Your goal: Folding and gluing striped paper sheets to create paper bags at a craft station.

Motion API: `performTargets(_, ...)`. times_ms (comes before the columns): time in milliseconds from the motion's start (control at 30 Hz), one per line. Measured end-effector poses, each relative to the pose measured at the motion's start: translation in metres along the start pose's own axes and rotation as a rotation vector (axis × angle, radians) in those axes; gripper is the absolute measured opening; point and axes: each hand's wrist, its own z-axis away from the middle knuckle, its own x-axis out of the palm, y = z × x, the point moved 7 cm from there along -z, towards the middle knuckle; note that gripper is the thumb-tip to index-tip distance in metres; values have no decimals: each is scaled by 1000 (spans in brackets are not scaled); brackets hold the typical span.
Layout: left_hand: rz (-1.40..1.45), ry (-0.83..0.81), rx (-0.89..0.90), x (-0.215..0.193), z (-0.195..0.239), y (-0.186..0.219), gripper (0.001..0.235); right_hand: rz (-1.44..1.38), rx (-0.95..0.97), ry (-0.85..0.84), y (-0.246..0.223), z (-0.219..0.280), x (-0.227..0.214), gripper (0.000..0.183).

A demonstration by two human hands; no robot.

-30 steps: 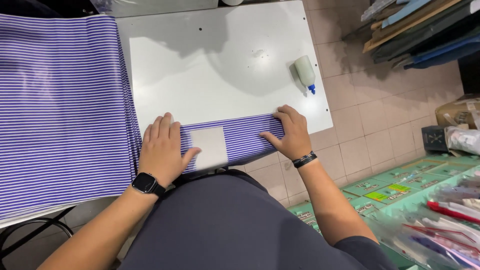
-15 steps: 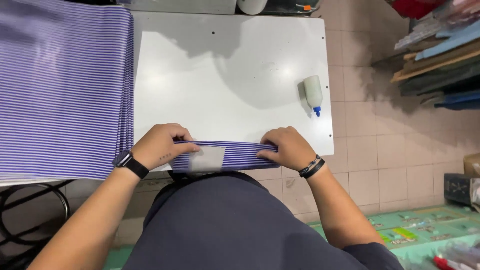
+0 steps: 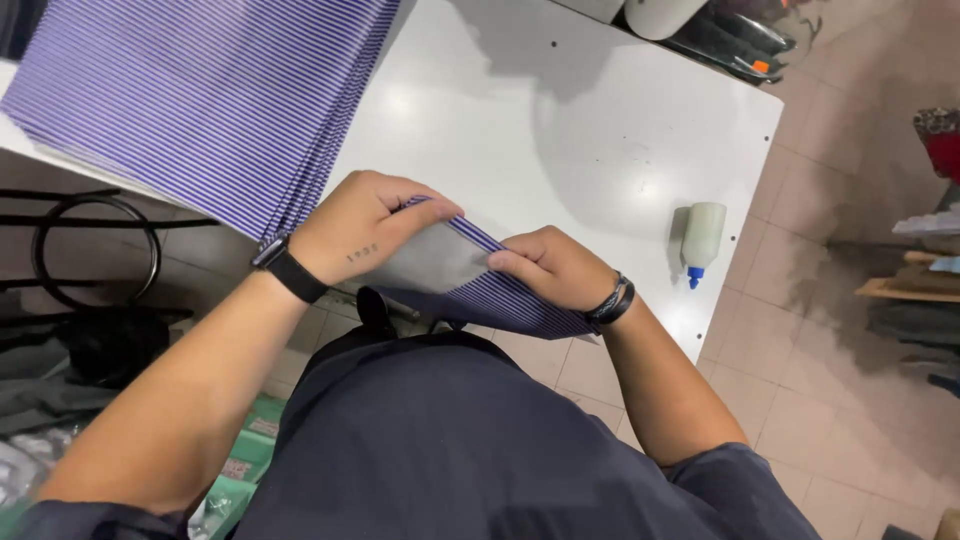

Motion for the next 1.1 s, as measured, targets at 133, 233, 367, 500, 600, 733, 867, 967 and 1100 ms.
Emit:
performTargets(133,0,109,70,-27,16,1,31,35,12,10,10,9,-15,33)
performTargets(233,-20,153,103,-40,29,17,34,82,19,29,9,33,-27,31)
performTargets(367,-12,141,125,-49,47,-2,35,91,54,123,0,73,-33,29)
performTargets(500,26,197,101,-68,82,-30,38,108,81,212,-14,95,-23,27)
performTargets(600,48,207,88,-73,110,-56,39,127,95,289,-58,111,-1,25)
performTargets(733,123,237,72,-79,148,-80,40,180,114,386,-100,127,38,20)
performTargets(867,219,259,31,-74,191,-103,41,220,153,442,-110,142,81,18)
performTargets(967,311,272,-10,-69,212,-124,40,208,199,438,-110,153,111,19)
performTargets(1100,357,218,-49,-44,230,-158,34,258,293,451,-109,173,153,19)
